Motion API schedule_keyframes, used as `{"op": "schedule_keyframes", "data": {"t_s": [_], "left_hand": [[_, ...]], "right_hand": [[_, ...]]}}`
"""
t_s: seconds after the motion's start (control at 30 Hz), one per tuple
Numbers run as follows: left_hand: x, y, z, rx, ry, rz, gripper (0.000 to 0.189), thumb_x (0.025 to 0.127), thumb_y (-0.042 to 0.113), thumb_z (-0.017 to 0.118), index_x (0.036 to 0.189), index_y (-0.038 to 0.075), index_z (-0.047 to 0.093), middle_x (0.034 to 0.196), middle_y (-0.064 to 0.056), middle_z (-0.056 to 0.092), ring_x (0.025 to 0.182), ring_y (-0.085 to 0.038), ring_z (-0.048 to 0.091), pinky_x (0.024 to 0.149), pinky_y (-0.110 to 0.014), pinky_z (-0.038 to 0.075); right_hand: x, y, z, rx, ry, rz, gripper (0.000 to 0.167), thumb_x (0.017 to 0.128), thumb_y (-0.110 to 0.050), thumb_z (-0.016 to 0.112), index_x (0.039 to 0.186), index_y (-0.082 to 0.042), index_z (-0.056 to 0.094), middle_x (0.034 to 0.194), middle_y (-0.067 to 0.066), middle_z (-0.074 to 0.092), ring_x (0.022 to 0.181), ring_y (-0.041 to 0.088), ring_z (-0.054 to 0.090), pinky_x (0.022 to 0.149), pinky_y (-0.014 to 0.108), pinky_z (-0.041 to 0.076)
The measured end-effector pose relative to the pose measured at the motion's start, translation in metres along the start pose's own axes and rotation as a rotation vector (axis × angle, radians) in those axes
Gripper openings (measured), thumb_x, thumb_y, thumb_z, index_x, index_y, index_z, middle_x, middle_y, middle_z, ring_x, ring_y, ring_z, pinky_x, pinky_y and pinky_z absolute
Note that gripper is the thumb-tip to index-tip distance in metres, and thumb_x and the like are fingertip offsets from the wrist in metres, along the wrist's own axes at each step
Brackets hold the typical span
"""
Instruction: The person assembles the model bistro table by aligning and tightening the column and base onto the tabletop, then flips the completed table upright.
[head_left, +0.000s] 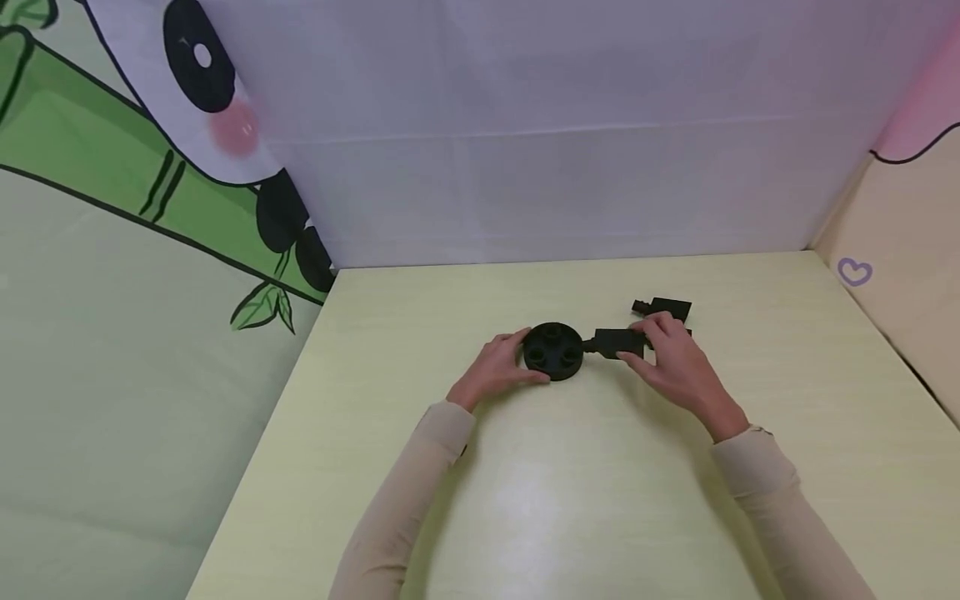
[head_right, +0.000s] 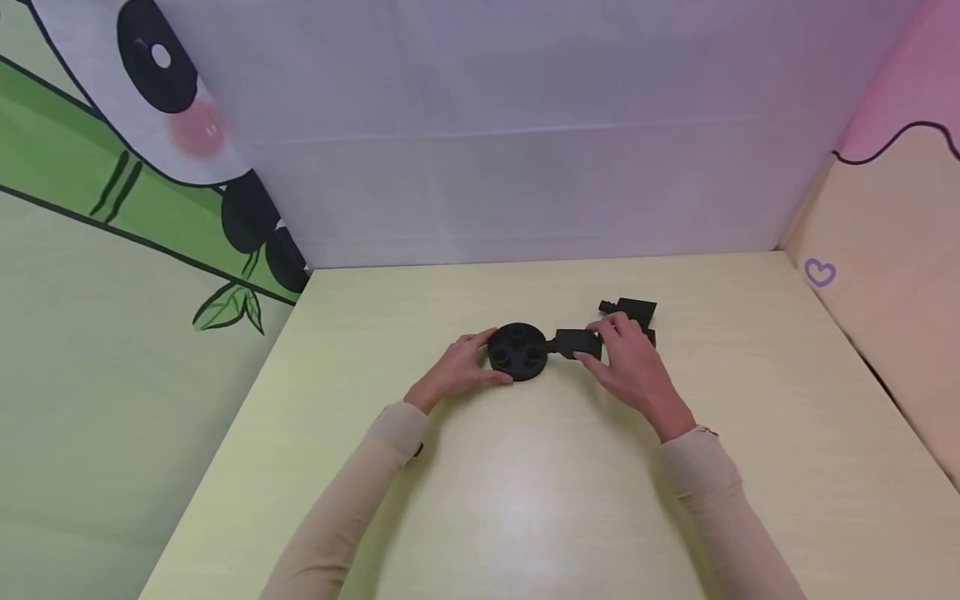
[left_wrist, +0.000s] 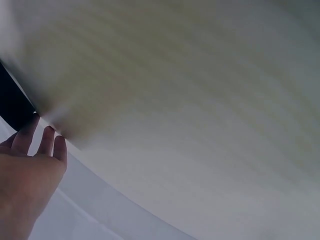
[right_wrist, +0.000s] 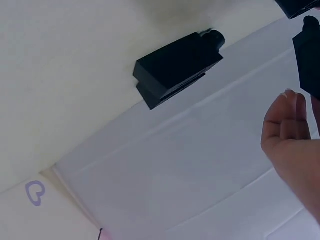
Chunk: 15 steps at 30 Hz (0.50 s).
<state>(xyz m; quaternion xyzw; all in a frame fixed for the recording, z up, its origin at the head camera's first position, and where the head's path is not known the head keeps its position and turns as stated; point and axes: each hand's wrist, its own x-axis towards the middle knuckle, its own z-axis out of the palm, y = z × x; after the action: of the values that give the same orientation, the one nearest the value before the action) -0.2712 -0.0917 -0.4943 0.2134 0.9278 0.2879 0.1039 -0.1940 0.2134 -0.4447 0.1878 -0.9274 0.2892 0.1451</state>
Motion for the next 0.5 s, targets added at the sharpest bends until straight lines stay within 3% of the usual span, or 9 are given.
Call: {"op": "schedule_keyframes", "data": {"t_s": [0.17, 0.5], "left_hand": [[0.002, 0.002, -0.001, -0.002, 0.005, -0.009, 0.104, 0.083, 0.055, 0.085, 0.162, 0.01, 0.035, 0.157, -0.01, 0.047, 0.147, -0.031, 0.036, 0.118, -0.052, 0.032], [0.007, 0.005, -0.002, -0.007, 0.004, -0.01, 0.102, 0.084, 0.054, 0.084, 0.162, 0.01, 0.035, 0.157, -0.01, 0.047, 0.147, -0.031, 0.036, 0.118, -0.052, 0.032]], "right_hand": [[0.017, -0.007, 0.006, -0.025, -0.023, -0.056, 0.038, 0.096, -0.017, 0.076, 0.122, 0.007, 0.063, 0.116, 0.023, 0.055, 0.099, 0.038, 0.053, 0.084, 0.054, 0.049], [0.035, -0.014, 0.014, -0.023, -0.071, -0.078, 0.036, 0.096, -0.017, 0.077, 0.124, 0.004, 0.066, 0.121, 0.023, 0.055, 0.104, 0.039, 0.056, 0.088, 0.054, 0.049]]}}
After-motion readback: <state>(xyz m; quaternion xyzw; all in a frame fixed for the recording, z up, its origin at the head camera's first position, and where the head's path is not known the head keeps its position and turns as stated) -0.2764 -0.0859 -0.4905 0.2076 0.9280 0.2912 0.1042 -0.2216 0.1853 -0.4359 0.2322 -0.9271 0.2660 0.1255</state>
